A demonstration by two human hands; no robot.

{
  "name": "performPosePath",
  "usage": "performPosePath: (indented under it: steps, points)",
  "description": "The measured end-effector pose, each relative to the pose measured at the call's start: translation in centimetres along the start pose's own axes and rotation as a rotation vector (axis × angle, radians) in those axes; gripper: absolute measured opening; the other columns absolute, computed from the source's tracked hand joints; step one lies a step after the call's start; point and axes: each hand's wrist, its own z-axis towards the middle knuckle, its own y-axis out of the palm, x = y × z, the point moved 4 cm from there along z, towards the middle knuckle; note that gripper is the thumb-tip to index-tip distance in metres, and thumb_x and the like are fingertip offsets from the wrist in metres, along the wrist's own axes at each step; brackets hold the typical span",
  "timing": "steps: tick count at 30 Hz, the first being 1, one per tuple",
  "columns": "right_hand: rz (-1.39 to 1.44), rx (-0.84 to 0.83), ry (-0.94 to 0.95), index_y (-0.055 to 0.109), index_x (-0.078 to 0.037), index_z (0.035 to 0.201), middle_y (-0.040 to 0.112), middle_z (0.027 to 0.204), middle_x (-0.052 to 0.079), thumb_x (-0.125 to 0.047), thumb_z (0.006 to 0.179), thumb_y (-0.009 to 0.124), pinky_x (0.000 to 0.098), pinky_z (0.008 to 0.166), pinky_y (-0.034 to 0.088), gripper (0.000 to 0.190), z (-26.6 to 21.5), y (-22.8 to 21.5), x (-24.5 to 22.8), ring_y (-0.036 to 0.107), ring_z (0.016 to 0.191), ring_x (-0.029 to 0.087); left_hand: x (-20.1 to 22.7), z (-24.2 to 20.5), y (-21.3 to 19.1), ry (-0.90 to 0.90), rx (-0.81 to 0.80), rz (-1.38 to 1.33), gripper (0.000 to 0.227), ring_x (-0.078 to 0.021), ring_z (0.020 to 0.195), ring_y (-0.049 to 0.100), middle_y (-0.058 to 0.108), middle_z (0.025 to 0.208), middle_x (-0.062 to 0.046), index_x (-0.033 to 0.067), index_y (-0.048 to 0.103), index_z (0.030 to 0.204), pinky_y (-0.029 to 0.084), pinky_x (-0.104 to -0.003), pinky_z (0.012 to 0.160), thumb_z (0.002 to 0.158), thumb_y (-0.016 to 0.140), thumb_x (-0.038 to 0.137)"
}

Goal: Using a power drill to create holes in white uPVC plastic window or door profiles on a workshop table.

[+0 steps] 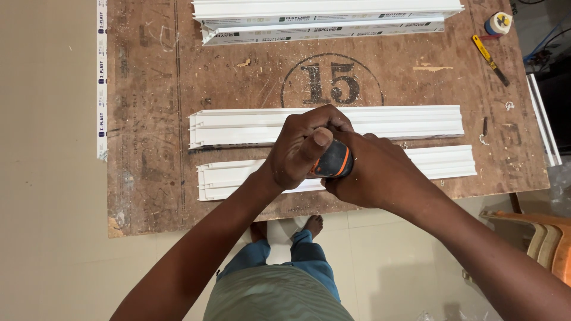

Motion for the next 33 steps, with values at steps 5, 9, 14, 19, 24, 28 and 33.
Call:
performPosePath:
  steps: [5, 9, 14, 19, 24, 28, 33]
  points:
    - [0.008, 0.003, 0.001, 0.063, -0.018, 0.120, 0.077, 0.087, 0.012, -0.031, 0.072, 0.085, 0.0450, 0.083, 0.058, 0.054, -0.1, 0.0, -0.2, 0.075, 0.088, 0.034, -0.2, -0.1, 0.0, 0.006, 0.002, -0.022, 0.083, -0.0154, 0.089, 0.066, 0.067, 0.093, -0.008, 0.0007, 0.065, 0.107, 0.054, -0.031, 0.081, 0.101, 0.042, 0.080]
    - [-0.020, -0.008, 0.015, 0.063, -0.018, 0.116, 0.077, 0.086, 0.012, -0.032, 0.074, 0.085, 0.0449, 0.083, 0.059, 0.049, 0.0, 0.1, -0.2, 0.075, 0.087, 0.033, -0.1, -0.2, 0.0, 0.015, 0.006, -0.008, 0.083, -0.0147, 0.088, 0.066, 0.067, 0.092, -0.007, 0.0011, 0.065, 0.106, 0.055, -0.030, 0.080, 0.100, 0.041, 0.080]
    - [-0.040, 0.002, 0.002, 0.063, -0.018, 0.115, 0.077, 0.085, 0.012, -0.033, 0.073, 0.085, 0.0450, 0.081, 0.059, 0.049, 0.2, 0.4, 0.0, 0.075, 0.085, 0.034, 0.1, -0.3, 0.0, 0.015, 0.009, -0.023, 0.082, -0.0152, 0.087, 0.065, 0.066, 0.091, -0.007, 0.0003, 0.064, 0.106, 0.054, -0.030, 0.080, 0.101, 0.043, 0.079]
    - [-0.076, -0.003, -0.019, 0.065, -0.017, 0.112, 0.077, 0.086, 0.011, -0.032, 0.074, 0.085, 0.0450, 0.079, 0.059, 0.046, 0.6, 0.5, 0.1, 0.075, 0.085, 0.033, -0.2, -0.9, -0.1, 0.009, 0.031, 0.001, 0.081, -0.0155, 0.090, 0.064, 0.066, 0.094, -0.008, -0.0005, 0.064, 0.107, 0.053, -0.030, 0.083, 0.102, 0.044, 0.077]
    - [-0.092, -0.008, -0.020, 0.064, -0.017, 0.114, 0.077, 0.089, 0.012, -0.030, 0.073, 0.083, 0.0454, 0.079, 0.059, 0.047, 0.7, 0.9, 0.2, 0.075, 0.086, 0.034, -0.2, -1.0, -0.1, 0.011, 0.065, 0.013, 0.079, -0.0151, 0.088, 0.065, 0.067, 0.094, -0.008, 0.0000, 0.064, 0.107, 0.053, -0.030, 0.081, 0.102, 0.043, 0.076]
    - [-0.016, 0.024, -0.004, 0.064, -0.018, 0.117, 0.077, 0.092, 0.012, -0.032, 0.072, 0.086, 0.0455, 0.082, 0.058, 0.052, 0.9, 0.7, 0.8, 0.074, 0.089, 0.034, -0.8, -0.4, 0.1, -0.020, 0.044, 0.019, 0.076, -0.0157, 0.087, 0.065, 0.068, 0.092, -0.008, 0.0004, 0.066, 0.105, 0.054, -0.030, 0.080, 0.103, 0.042, 0.073]
    - [0.047, 0.032, 0.003, 0.065, -0.020, 0.118, 0.077, 0.095, 0.012, -0.030, 0.072, 0.086, 0.0447, 0.085, 0.058, 0.052, 0.6, 0.6, 0.8, 0.074, 0.093, 0.034, -0.9, -0.5, -0.2, 0.002, 0.024, 0.011, 0.076, -0.0151, 0.091, 0.067, 0.069, 0.097, -0.008, 0.0006, 0.066, 0.108, 0.054, -0.030, 0.083, 0.105, 0.039, 0.072]
